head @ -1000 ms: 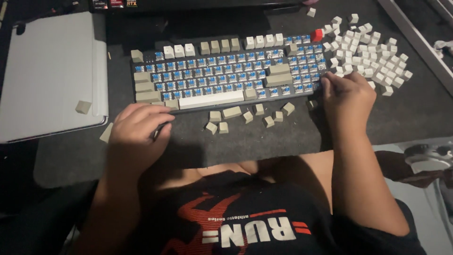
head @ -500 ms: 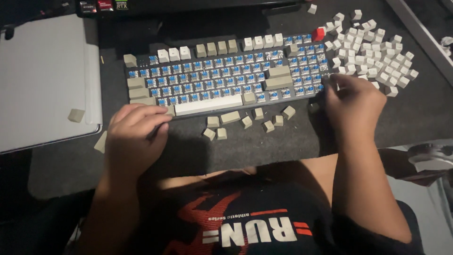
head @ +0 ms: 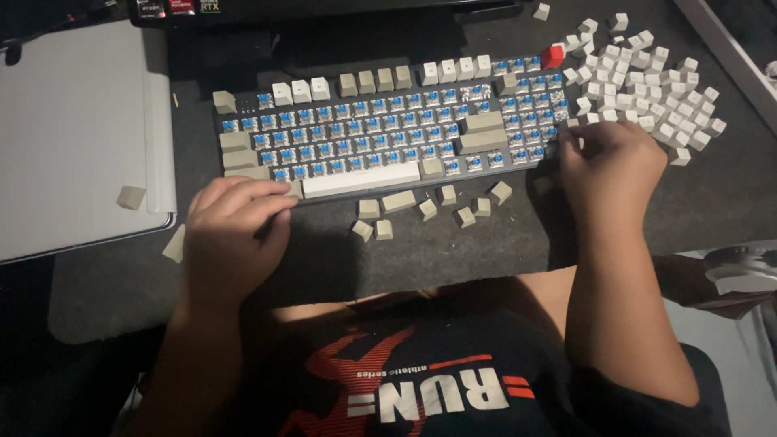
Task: The person attaches keycaps to a mechanical keyboard base by hand, picking individual pieces from the desk and pressing them onto the switches.
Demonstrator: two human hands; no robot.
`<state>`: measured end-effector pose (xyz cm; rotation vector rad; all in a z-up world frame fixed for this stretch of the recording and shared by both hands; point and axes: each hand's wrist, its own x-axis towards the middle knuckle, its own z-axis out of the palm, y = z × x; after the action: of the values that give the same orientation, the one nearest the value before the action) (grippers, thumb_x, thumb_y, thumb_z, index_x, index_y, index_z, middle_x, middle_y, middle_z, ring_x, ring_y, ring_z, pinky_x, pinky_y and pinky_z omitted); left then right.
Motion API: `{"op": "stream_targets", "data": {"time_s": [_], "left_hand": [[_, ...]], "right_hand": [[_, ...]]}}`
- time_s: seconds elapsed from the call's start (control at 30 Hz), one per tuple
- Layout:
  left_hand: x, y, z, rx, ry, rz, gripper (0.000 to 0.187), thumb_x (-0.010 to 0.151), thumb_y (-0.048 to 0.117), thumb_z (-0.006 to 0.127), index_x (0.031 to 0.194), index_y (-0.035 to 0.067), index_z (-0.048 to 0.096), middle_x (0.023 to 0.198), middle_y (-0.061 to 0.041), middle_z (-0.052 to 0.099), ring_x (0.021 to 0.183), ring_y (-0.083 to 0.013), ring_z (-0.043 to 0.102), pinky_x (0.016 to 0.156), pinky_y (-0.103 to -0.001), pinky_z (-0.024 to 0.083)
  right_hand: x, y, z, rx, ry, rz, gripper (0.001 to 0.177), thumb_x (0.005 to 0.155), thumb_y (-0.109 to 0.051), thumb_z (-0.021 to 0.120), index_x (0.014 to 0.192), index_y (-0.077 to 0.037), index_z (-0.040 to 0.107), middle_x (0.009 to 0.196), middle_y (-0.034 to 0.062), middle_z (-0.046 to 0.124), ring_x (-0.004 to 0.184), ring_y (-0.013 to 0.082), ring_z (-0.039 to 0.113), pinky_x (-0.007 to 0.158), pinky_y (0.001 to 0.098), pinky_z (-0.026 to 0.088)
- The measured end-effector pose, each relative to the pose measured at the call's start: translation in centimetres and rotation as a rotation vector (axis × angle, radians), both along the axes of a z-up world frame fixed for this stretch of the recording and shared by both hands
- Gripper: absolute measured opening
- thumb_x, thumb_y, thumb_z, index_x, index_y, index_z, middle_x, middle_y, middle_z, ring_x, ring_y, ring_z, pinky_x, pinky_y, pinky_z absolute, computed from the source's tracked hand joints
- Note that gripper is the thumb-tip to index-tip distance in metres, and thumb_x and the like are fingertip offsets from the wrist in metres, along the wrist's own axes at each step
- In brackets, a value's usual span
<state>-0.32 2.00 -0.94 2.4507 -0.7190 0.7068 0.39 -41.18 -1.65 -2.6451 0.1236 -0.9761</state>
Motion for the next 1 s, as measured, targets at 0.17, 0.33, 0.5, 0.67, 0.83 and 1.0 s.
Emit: {"op": "stream_targets", "data": {"time_s": [0.17, 0.33, 0.5, 0.67, 0.83, 1.0], "left_hand": [[0.2, 0.1, -0.3, 0.002, -0.012, -0.010, 0.011, 0.085, 0.008, 0.078, 0.096, 0.009, 0.078, 0.109, -0.005, 0.077, 0.105, -0.0250, 0.070, 0.092, -0.042, 0.055], [0.2, 0.2, -0.3, 0.004, -0.005, -0.010, 0.011, 0.086, 0.008, 0.078, 0.097, 0.009, 0.078, 0.109, -0.005, 0.076, 0.104, -0.0248, 0.069, 0.092, -0.042, 0.054], [-0.1, 0.0, -0.1, 0.018, -0.023, -0.004, 0.011, 0.086, 0.009, 0.077, 0.097, 0.009, 0.078, 0.110, -0.004, 0.076, 0.106, -0.0256, 0.069, 0.094, -0.043, 0.054], [-0.6, -0.2, 0.4, -0.021, -0.036, -0.036, 0.012, 0.084, 0.006, 0.077, 0.096, 0.007, 0.076, 0.109, -0.005, 0.075, 0.106, -0.0272, 0.069, 0.095, -0.043, 0.054], [-0.9, 0.0, 0.5, -0.067, -0.073, -0.066, 0.014, 0.082, 0.003, 0.076, 0.096, 0.005, 0.074, 0.109, -0.006, 0.075, 0.107, -0.0273, 0.069, 0.096, -0.043, 0.055], [-1.2, 0.5, 0.7, -0.079, -0.115, -0.086, 0.018, 0.079, 0.001, 0.076, 0.097, 0.005, 0.073, 0.108, -0.009, 0.074, 0.106, -0.0308, 0.069, 0.093, -0.044, 0.055]], "right_hand": [[-0.7, 0.3, -0.4, -0.087, -0.003, 0.027, 0.009, 0.091, -0.006, 0.082, 0.099, -0.003, 0.081, 0.092, 0.0120, 0.071, 0.081, 0.0278, 0.070, 0.077, 0.0372, 0.055], [-1.8, -0.3, -1.3, 0.146, 0.020, 0.058, 0.012, 0.105, -0.012, 0.074, 0.113, -0.006, 0.080, 0.109, 0.0109, 0.072, 0.099, 0.0265, 0.070, 0.086, 0.0367, 0.054], [-2.2, -0.9, -2.1, -0.019, 0.011, 0.059, 0.017, 0.101, -0.013, 0.077, 0.117, -0.010, 0.082, 0.119, 0.0108, 0.070, 0.116, 0.0308, 0.062, 0.104, 0.0415, 0.050], [-2.7, -1.2, -1.9, -0.099, 0.042, 0.046, 0.024, 0.097, -0.014, 0.078, 0.122, -0.013, 0.081, 0.130, 0.0101, 0.068, 0.125, 0.0324, 0.058, 0.107, 0.0434, 0.048], [-2.7, -1.7, -1.4, -0.029, 0.042, 0.147, 0.027, 0.098, -0.016, 0.082, 0.124, -0.014, 0.078, 0.143, 0.0191, 0.058, 0.131, 0.0376, 0.055, 0.110, 0.0461, 0.047], [-2.5, -2.4, -0.5, -0.066, -0.021, 0.166, 0.042, 0.092, -0.014, 0.080, 0.131, -0.005, 0.065, 0.143, 0.0178, 0.053, 0.130, 0.0357, 0.054, 0.114, 0.0456, 0.045]]}}
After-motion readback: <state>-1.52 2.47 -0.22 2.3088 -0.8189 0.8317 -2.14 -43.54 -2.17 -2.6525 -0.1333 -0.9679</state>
